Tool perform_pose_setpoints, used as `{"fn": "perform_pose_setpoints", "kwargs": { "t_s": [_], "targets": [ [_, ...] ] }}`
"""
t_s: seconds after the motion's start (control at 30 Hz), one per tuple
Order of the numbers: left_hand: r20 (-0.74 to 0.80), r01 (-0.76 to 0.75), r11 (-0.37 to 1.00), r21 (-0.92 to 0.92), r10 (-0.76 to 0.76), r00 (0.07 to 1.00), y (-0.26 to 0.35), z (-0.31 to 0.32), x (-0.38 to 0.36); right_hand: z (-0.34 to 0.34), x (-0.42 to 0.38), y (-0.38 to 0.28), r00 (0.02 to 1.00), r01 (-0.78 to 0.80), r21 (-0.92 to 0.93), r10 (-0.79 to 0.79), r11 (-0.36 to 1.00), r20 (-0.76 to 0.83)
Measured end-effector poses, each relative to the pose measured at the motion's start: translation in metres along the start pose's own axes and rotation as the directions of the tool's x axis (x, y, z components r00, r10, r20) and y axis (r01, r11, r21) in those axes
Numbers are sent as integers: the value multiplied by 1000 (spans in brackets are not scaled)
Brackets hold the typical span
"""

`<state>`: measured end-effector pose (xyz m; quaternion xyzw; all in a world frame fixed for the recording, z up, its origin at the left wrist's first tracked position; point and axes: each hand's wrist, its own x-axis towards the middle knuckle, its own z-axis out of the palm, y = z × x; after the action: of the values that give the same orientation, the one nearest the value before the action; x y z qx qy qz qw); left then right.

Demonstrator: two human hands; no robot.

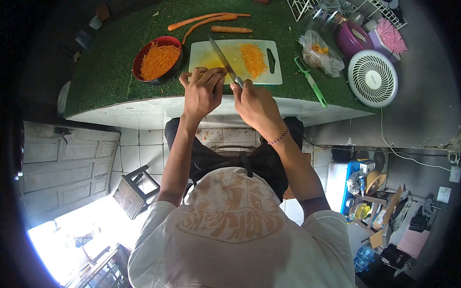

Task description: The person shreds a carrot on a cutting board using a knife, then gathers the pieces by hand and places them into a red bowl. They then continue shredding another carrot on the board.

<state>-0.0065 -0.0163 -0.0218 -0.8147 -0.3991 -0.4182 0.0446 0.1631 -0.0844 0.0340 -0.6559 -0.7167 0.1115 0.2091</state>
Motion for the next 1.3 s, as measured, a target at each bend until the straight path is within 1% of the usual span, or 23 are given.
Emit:
{"fn": "perform_pose_setpoints", "kwargs": {
  "t_s": [0.13, 0.23, 0.33, 0.43, 0.53, 0.63, 0.73, 0.83, 0.93, 1.13, 1.23, 1.3],
  "targets": [
    [4, 10, 1000, -3, -10, 1000, 0, 0, 0, 6, -1, -11, 998, -43, -86, 38, 995, -57],
    [3, 9, 1000, -13, -8, 1000, 0, 0, -1, 17, 14, -7, 991, 45, -211, -70, 976, -115],
    [-7, -6, 1000, -8, 6, 1000, 0, 0, 0, 17, 21, -7, 991, 31, -111, -45, 993, -130],
    [6, 0, 1000, 23, 0, 1000, 1, -3, 0, 21, 15, 5, 987, 85, -55, -91, 995, -132],
    [-2, 1, 1000, 21, -1, 1000, 0, -1, 0, 7, 5, 0, 999, 24, -8, -24, 1000, -42],
    [-1, -2, 1000, 13, 2, 1000, 0, 0, -2, 11, 4, 11, 972, 224, -140, -231, 964, -32],
    [-15, -1, 1000, -2, 1, 1000, -1, 2, -2, -4, -1, -3, 978, 188, -140, -198, 972, -62],
    [-14, 4, 1000, -6, -4, 1000, 0, 2, -3, 0, 5, -2, 1000, -14, -47, 15, 999, 16],
    [-16, 3, 1000, -7, -3, 1000, 0, 1, -2, 0, 6, -2, 999, -40, -37, 40, 999, 23],
    [-14, 19, 1000, -11, -19, 1000, 1, 1, -3, 3, 6, -5, 1000, 15, -91, -15, 996, -7],
    [-13, 26, 1000, -17, -26, 1000, 1, 0, -2, 23, 17, 7, 991, 114, -239, -128, 964, -45],
    [-10, 25, 1000, -16, -25, 1000, 1, 0, -3, 23, 23, 6, 997, 64, -195, -70, 979, -22]
  ]
}}
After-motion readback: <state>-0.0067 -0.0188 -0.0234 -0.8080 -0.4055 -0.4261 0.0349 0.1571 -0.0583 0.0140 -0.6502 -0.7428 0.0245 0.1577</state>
